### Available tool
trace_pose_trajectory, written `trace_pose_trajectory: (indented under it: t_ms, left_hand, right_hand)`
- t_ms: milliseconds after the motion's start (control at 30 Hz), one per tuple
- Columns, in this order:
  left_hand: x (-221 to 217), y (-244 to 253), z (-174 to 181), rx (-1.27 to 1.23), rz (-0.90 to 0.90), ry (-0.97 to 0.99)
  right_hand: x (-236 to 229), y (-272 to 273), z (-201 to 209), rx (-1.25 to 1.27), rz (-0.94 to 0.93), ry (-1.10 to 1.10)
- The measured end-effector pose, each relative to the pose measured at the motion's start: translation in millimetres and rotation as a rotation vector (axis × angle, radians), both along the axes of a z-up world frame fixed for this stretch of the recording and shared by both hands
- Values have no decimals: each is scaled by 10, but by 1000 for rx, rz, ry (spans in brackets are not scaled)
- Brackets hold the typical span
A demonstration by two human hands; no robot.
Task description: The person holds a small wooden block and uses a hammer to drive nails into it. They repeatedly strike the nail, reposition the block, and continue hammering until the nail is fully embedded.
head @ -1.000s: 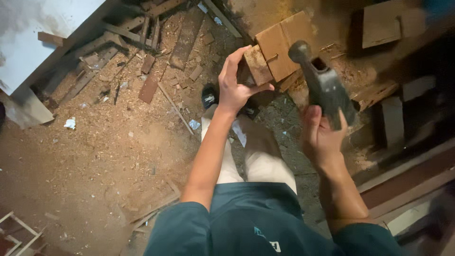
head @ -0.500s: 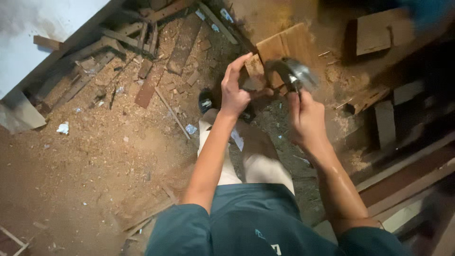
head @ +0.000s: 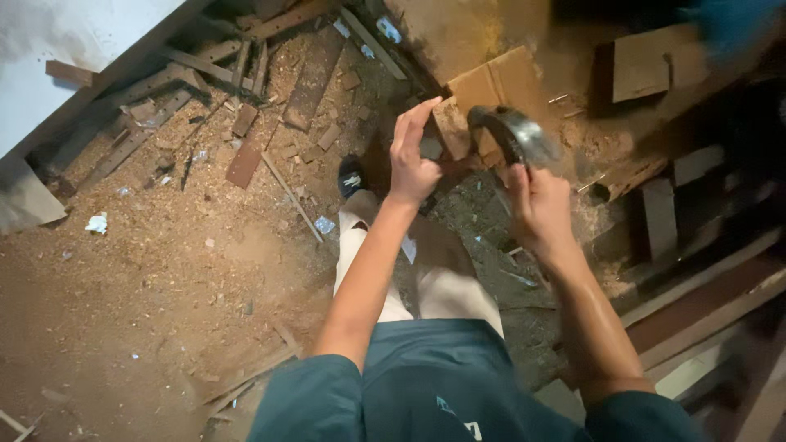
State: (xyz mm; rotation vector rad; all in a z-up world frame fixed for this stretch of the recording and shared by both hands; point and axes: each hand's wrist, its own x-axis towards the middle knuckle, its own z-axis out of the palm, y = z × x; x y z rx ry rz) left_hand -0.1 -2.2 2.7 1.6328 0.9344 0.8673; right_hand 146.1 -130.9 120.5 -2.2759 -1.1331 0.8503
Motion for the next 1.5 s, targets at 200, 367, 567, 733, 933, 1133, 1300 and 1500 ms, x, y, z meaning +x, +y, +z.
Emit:
trace_pose_trajectory:
  t_ms: [200,367,567,733,933,1133,1300,1500]
  left_hand:
    - [-30,-7,-53,33,-32,-30]
    - [52,55,7,79,1,-2]
    - [-4,-20,-15,78,2,-9]
    - [-30,-22,-94,90,3,28]
    - [38,47,-71,83,2,-21]
    - [95,28,17,61,7,-1]
    - [0,-48,-14,85,7,12]
    - [75,21,-9,97,30,70]
  right_hand:
    - [24,-275,-232,60,-132,68]
    - [62,-112,-128,1,150,-234]
    - [-73,-41,126,-94,11,-78]
    - [-78,58,82,-166,6,-191]
    - [-87,108,138,121,-23,-131]
    - [20,100,137,-69,62,-249]
    - [-71,67,164,160,138,-319]
    - [4,112,222,-80,19,-190]
